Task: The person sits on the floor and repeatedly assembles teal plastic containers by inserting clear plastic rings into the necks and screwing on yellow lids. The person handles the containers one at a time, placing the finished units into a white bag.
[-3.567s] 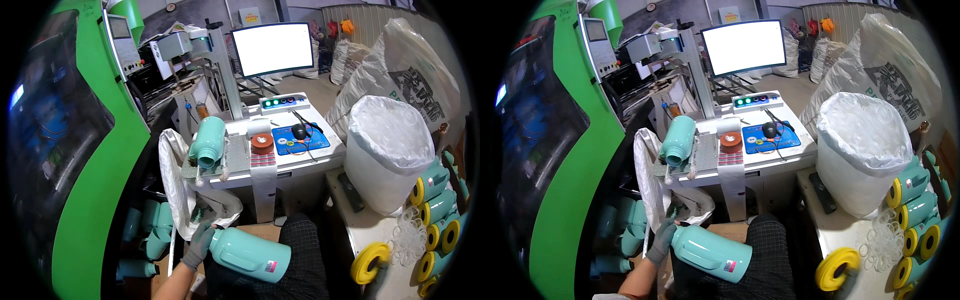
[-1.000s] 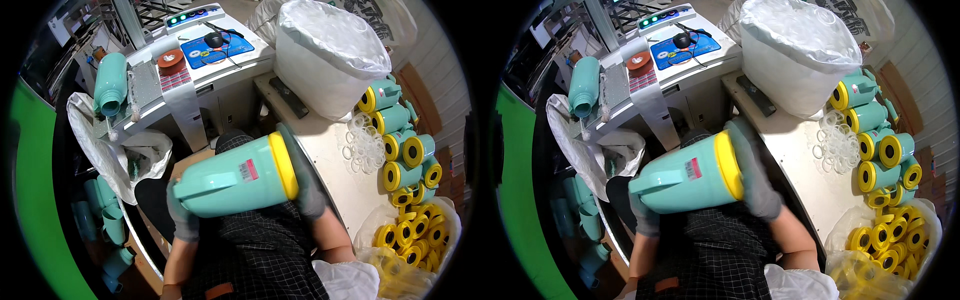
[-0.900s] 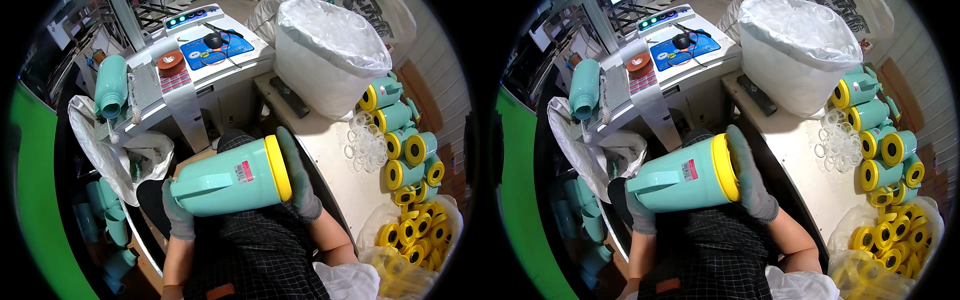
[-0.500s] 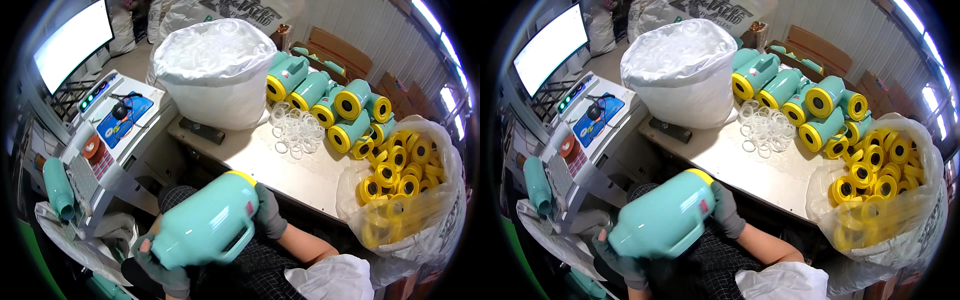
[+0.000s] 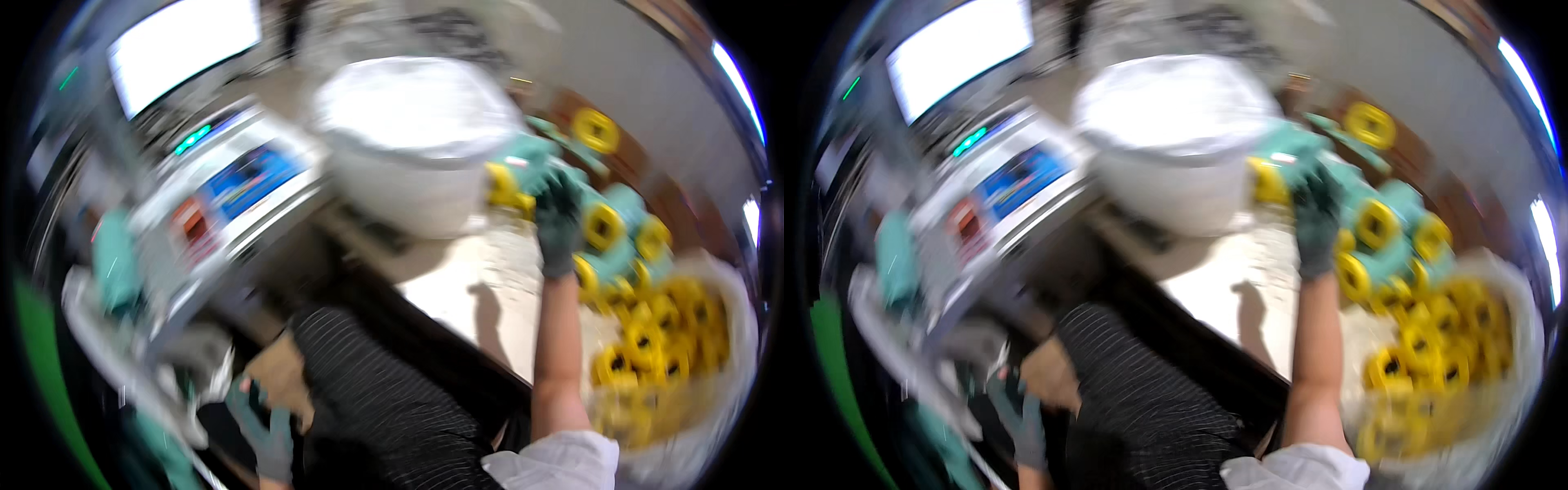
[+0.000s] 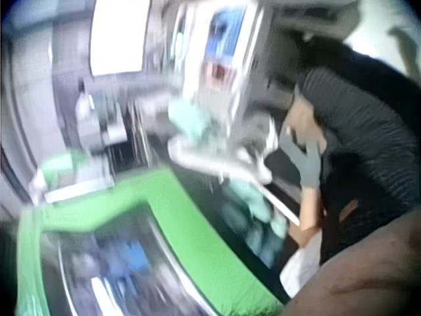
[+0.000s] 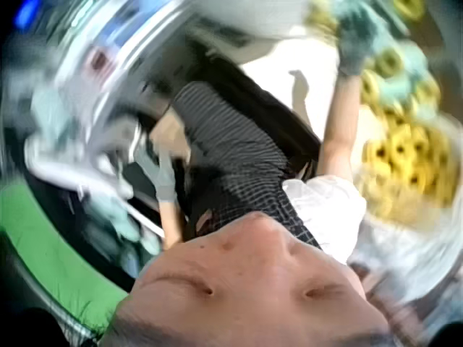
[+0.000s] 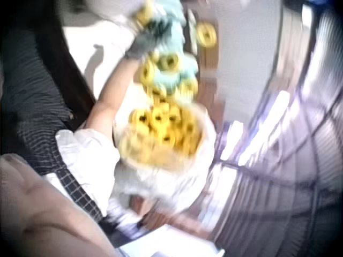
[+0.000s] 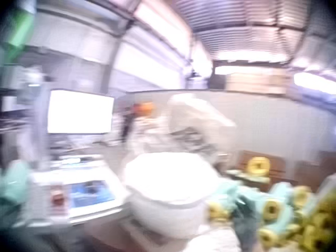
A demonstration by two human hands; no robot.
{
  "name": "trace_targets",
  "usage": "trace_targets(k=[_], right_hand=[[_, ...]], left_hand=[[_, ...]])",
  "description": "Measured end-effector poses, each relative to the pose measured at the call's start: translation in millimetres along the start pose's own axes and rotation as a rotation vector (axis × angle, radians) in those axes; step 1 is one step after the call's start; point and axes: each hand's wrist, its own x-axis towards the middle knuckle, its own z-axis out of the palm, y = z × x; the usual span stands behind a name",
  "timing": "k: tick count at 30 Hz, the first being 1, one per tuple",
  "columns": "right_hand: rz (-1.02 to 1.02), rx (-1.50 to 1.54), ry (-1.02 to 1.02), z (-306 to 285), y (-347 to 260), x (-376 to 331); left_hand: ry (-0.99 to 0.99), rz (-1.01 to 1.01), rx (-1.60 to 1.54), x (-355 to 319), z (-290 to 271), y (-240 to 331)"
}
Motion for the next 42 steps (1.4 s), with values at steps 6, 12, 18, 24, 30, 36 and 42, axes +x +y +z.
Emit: trace_targets(k=[6, 12, 18, 24, 30, 36, 42], right_hand=[[0.833, -0.276, 0.067, 128.5, 129.6, -245.8], [0.926, -0.471, -0.670, 224.4, 146.1, -289.2], [1.020, -0.563, -0.733, 247.4, 166.1, -312.1], [1.063, -0.565, -0.883, 278.7, 161.4, -332.7], [1.427, -0.173, -0.704, 314.8, 182.3, -343.0], [1.404, 0.554, -0.354, 295.5, 172.6, -300.2], [0.989, -0.200, -0.777, 220.7, 120.6, -288.0]], left_hand=[[0.728, -0.268, 0.374, -48.9, -131.1, -174.5], [1.268, -0.820, 0.583, -163.3, -265.2, -248.6], [0.394, -0.174, 1.620, -84.2, -339.2, -271.4], [-0.488, -0.747, 1.795, -61.1, -375.8, -275.0], [0.468, 0.072, 1.172, -76.5, -265.5, -15.8], [0.149, -0.198, 0.181, -95.4, -107.5, -8.7], [0.107, 0.181, 0.837, -87.8, -114.9, -15.1]])
